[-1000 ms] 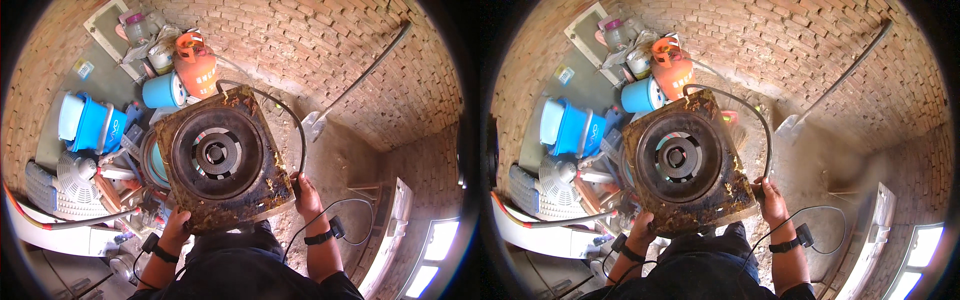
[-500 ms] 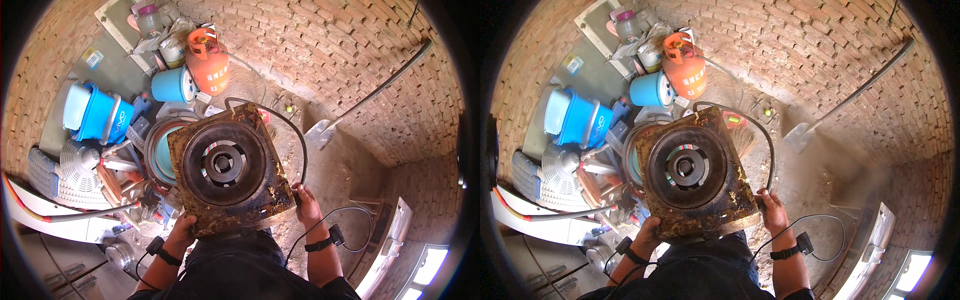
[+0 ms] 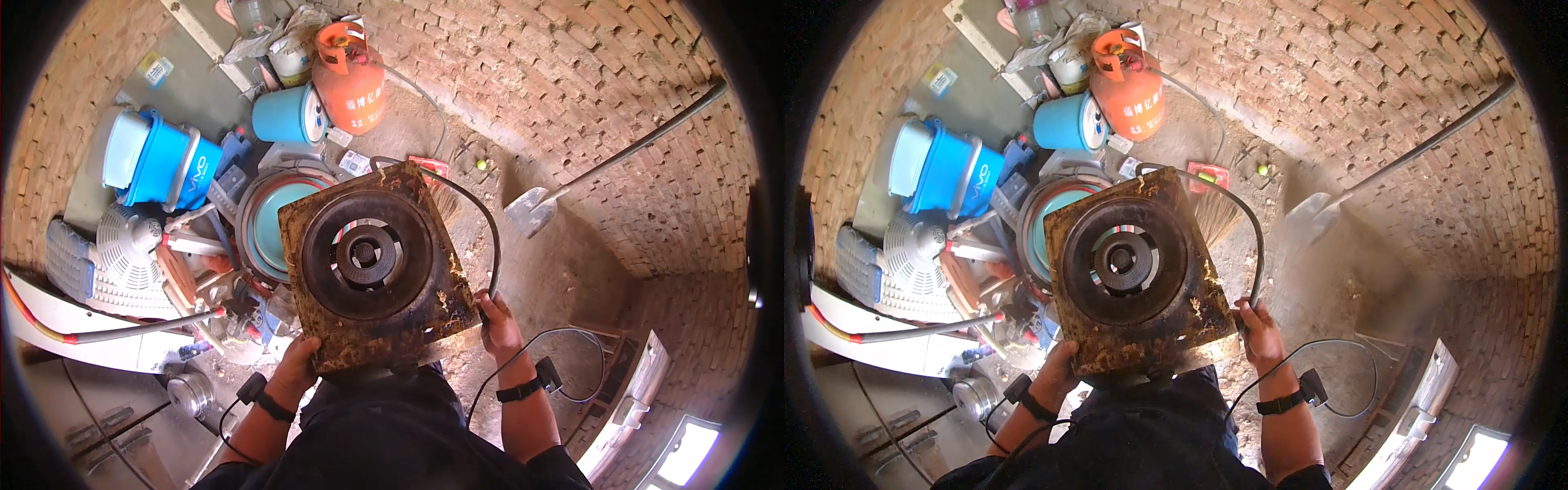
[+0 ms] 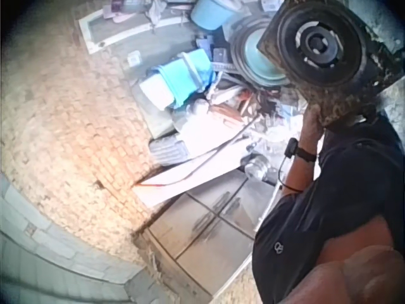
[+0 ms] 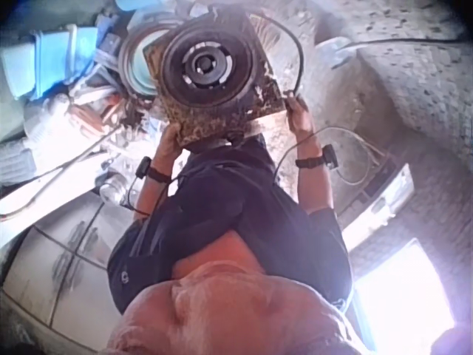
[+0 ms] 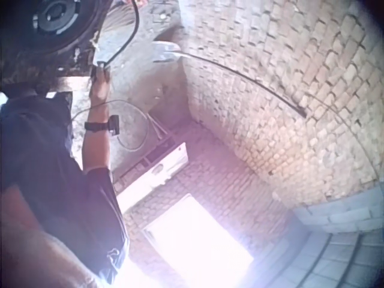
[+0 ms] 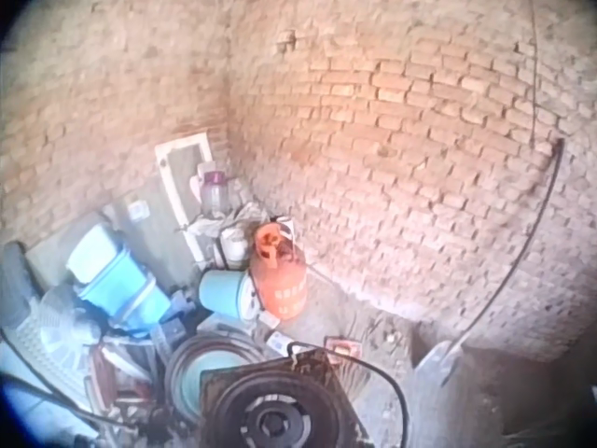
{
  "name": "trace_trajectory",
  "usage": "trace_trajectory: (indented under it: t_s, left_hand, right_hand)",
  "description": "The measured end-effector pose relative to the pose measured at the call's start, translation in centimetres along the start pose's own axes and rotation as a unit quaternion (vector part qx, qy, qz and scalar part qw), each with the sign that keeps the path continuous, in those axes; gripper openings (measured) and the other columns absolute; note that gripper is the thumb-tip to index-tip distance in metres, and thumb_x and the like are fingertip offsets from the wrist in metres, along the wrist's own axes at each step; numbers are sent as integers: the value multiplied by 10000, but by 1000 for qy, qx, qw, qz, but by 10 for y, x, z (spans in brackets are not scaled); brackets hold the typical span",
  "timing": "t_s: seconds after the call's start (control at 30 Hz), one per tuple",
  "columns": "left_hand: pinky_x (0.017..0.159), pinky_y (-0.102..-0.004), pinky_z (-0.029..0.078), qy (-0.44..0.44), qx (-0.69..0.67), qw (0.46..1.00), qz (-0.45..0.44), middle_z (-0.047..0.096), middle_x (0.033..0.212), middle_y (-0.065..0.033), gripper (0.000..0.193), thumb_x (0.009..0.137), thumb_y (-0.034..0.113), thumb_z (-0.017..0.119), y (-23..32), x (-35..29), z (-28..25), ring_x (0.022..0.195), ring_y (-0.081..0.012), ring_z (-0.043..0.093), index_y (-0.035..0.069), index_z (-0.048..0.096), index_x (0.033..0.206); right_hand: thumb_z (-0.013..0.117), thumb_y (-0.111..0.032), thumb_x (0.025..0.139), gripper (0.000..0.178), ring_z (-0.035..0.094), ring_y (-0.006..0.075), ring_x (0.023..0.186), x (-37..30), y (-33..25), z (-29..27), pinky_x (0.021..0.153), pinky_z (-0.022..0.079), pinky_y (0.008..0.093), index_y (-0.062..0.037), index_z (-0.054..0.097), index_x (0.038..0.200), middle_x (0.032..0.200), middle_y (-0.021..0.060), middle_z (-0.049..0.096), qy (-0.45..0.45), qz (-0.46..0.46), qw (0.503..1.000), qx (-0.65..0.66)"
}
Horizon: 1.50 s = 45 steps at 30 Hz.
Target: Clearing debris with a shovel and metal bar, moving buckets, and using a small tool to repair a portable stove burner unit.
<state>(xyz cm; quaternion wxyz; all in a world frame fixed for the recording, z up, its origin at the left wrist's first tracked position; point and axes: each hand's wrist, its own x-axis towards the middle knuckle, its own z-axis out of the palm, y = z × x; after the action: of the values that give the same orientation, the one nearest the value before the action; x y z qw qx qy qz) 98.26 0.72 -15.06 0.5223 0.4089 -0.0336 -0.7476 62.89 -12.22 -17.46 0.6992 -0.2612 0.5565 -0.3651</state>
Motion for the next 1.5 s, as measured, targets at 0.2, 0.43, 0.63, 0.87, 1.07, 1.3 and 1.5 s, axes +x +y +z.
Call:
trace_trajectory:
  t_s: [0.2,0.43,0.63,0.87,1.07,1.3,1.5]
  left_hand:
    - [989,-395,450,0,-25,1000,-9,537,1277,-151,720,789,317,711,-10,0,-9,1150,-266,552,-34,389,1329]
    - [981,-395,459,13,-34,999,-2,539,1275,-150,705,792,295,707,-12,-4,-9,1134,-270,564,-38,390,1327]
    - [979,-393,458,18,-11,1000,9,540,1263,-154,721,776,287,725,-12,-8,-15,1128,-267,565,-46,387,1318]
    - [1016,-368,405,11,69,997,46,549,1244,-126,758,717,214,776,-2,-14,-13,1152,-241,535,-43,391,1316]
    - [1017,-347,383,2,139,988,72,541,1256,-103,814,671,184,810,10,-14,-12,1152,-218,526,-37,387,1329]
    - [1029,-347,369,18,243,967,75,536,1253,-90,815,659,79,805,30,-23,5,1174,-195,501,-21,379,1347]
    - [1028,-352,369,15,329,941,80,527,1264,-81,799,637,-19,790,36,-25,9,1187,-193,489,-5,398,1334]
  right_hand:
    - [582,-288,930,276,504,137,858,5,3,0,779,381,283,-50,563,1068,899,45,577,-11,-10,1000,10]
    - [578,-286,932,258,500,132,835,6,4,1,770,378,278,-66,569,1065,893,39,574,-9,6,1000,6]
    - [563,-266,937,226,516,134,846,9,13,-3,789,394,282,-71,569,1051,908,32,581,-23,30,998,42]
    - [567,-216,932,200,539,128,895,23,35,-14,838,421,288,-56,574,1051,951,8,588,-59,86,987,126]
    - [581,-270,936,325,552,149,1006,34,42,-13,916,422,328,-27,551,1150,1067,33,611,-116,96,977,152]
    - [498,-263,975,347,599,186,1020,53,57,-23,894,479,350,-27,517,1228,1141,76,620,-154,106,971,146]
    - [512,-222,958,434,451,207,1236,73,86,-46,1059,321,352,-2,446,1327,1292,111,543,-148,110,973,142]
